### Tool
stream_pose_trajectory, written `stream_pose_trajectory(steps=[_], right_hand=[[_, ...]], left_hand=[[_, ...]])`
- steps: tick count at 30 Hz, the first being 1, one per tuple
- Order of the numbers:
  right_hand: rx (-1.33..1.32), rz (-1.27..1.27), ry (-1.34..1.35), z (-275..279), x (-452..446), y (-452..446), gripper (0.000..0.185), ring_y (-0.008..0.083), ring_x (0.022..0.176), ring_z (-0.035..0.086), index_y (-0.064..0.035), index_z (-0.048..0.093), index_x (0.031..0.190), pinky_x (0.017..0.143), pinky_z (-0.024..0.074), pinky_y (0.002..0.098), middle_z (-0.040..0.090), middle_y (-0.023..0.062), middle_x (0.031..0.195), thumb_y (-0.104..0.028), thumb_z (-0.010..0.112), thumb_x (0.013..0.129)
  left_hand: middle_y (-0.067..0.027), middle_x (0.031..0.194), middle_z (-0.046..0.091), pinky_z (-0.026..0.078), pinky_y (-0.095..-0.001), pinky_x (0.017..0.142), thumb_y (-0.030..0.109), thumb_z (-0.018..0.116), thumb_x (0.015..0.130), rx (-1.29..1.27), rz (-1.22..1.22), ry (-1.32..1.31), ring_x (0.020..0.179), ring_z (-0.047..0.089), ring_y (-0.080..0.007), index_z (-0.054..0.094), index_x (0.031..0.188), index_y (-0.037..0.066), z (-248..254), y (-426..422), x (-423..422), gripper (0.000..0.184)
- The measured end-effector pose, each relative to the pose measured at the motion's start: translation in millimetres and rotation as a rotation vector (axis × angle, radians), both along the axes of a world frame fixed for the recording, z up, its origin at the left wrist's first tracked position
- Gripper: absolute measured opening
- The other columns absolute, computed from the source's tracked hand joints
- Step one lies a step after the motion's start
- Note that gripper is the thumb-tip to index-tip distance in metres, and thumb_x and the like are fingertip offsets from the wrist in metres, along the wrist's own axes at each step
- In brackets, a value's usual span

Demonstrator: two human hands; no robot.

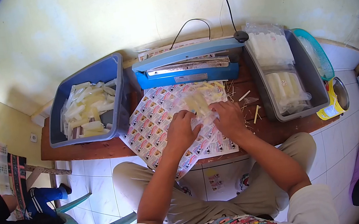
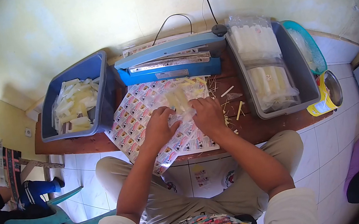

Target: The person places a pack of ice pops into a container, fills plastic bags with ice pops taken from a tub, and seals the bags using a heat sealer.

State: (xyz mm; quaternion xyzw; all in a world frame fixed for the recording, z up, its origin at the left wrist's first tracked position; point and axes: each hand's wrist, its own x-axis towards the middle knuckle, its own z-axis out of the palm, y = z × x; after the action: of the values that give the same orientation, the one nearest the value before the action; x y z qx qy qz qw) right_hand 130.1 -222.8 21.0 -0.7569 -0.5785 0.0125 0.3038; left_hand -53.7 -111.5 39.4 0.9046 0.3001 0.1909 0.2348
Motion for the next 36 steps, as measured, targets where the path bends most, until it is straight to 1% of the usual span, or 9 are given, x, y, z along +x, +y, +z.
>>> stream_pose_trajectory(steps=[3,7,13,16,18,22,28,30,36], right_hand=[[-0.029,0.002,0.042,5.5,2.1,1.1,0.036,0.0326,0.102,0.067,-0.012,0.072,0.11,0.09,0.0463,0.0488,0.076,0.0098,0.105,-0.002,0.072,0.076],[-0.027,-0.002,0.024,3.5,4.1,2.3,0.037,0.0324,0.101,0.067,-0.0124,0.071,0.11,0.089,0.0457,0.0483,0.075,0.0097,0.102,-0.002,0.073,0.075],[-0.052,0.041,0.055,13.2,3.8,-0.9,0.036,0.033,0.108,0.065,-0.0124,0.072,0.112,0.096,0.0457,0.0493,0.074,0.0085,0.104,-0.01,0.08,0.077],[0.017,0.072,0.046,23.6,-2.7,-5.0,0.044,0.0341,0.117,0.062,-0.0113,0.072,0.12,0.104,0.0447,0.0493,0.07,0.0111,0.117,-0.013,0.083,0.078],[0.095,0.105,-0.025,37.7,-9.3,-9.6,0.055,0.035,0.126,0.058,-0.0103,0.068,0.132,0.108,0.0436,0.0485,0.063,0.0145,0.132,-0.012,0.081,0.078],[0.118,0.169,-0.004,58.8,-15.7,-12.9,0.063,0.0365,0.131,0.055,-0.0099,0.063,0.139,0.111,0.0422,0.0496,0.057,0.0157,0.139,-0.012,0.08,0.079],[0.2,0.296,0.131,77.4,-27.0,-6.4,0.065,0.0363,0.125,0.061,-0.009,0.057,0.146,0.106,0.0515,0.0485,0.054,0.0174,0.145,-0.008,0.079,0.084],[0.184,0.307,0.263,84.3,-37.4,-3.7,0.068,0.0321,0.116,0.066,-0.0095,0.055,0.149,0.098,0.0574,0.0432,0.052,0.0179,0.149,-0.005,0.078,0.086],[0.302,0.412,0.462,104.0,-72.9,32.3,0.068,0.0251,0.102,0.071,-0.0087,0.054,0.151,0.091,0.0599,0.0385,0.052,0.0193,0.149,-0.001,0.077,0.087]], left_hand=[[-0.0147,0.123,0.07,0.054,-0.0468,0.1,0.024,0.087,0.085,0.009,-0.012,0.033,0.118,0.065,-0.0372,0.071,0.113,0.007,-1.4,1.7,0.1,0.037],[-0.015,0.126,0.07,0.054,-0.0467,0.101,0.024,0.086,0.086,-0.003,-0.029,0.062,0.118,0.065,-0.0371,0.071,0.115,0.007,-0.1,1.7,-0.4,0.037],[-0.0148,0.122,0.072,0.054,-0.0467,0.1,0.021,0.082,0.089,0.005,-0.039,0.023,0.117,0.066,-0.0368,0.072,0.116,0.006,0.2,3.6,-3.8,0.032],[-0.015,0.117,0.074,0.054,-0.0475,0.099,0.018,0.079,0.092,0.023,-0.057,0.006,0.113,0.068,-0.0376,0.073,0.115,0.006,5.9,6.9,-6.2,0.027],[-0.0152,0.117,0.074,0.054,-0.0479,0.098,0.017,0.078,0.093,0.037,-0.048,-0.016,0.111,0.069,-0.0379,0.073,0.115,0.006,12.9,6.7,-7.6,0.025],[-0.0155,0.114,0.075,0.055,-0.0485,0.093,0.016,0.074,0.097,0.118,-0.042,-0.132,0.105,0.071,-0.0386,0.074,0.114,0.005,30.0,2.6,-12.7,0.02],[-0.0173,0.106,0.075,0.055,-0.0479,0.088,0.011,0.068,0.101,0.112,-0.011,-0.293,0.097,0.071,-0.0397,0.074,0.11,0.002,60.4,0.8,-28.7,0.014],[-0.018,0.106,0.075,0.055,-0.0478,0.088,0.01,0.068,0.102,0.13,0.018,-0.338,0.098,0.071,-0.0399,0.074,0.111,0.001,67.0,5.2,-37.8,0.014],[-0.0202,0.103,0.075,0.055,-0.0499,0.086,0.003,0.068,0.098,0.265,0.204,-0.508,0.096,0.071,-0.0418,0.073,0.11,-0.001,80.7,39.1,-79.7,0.014]])
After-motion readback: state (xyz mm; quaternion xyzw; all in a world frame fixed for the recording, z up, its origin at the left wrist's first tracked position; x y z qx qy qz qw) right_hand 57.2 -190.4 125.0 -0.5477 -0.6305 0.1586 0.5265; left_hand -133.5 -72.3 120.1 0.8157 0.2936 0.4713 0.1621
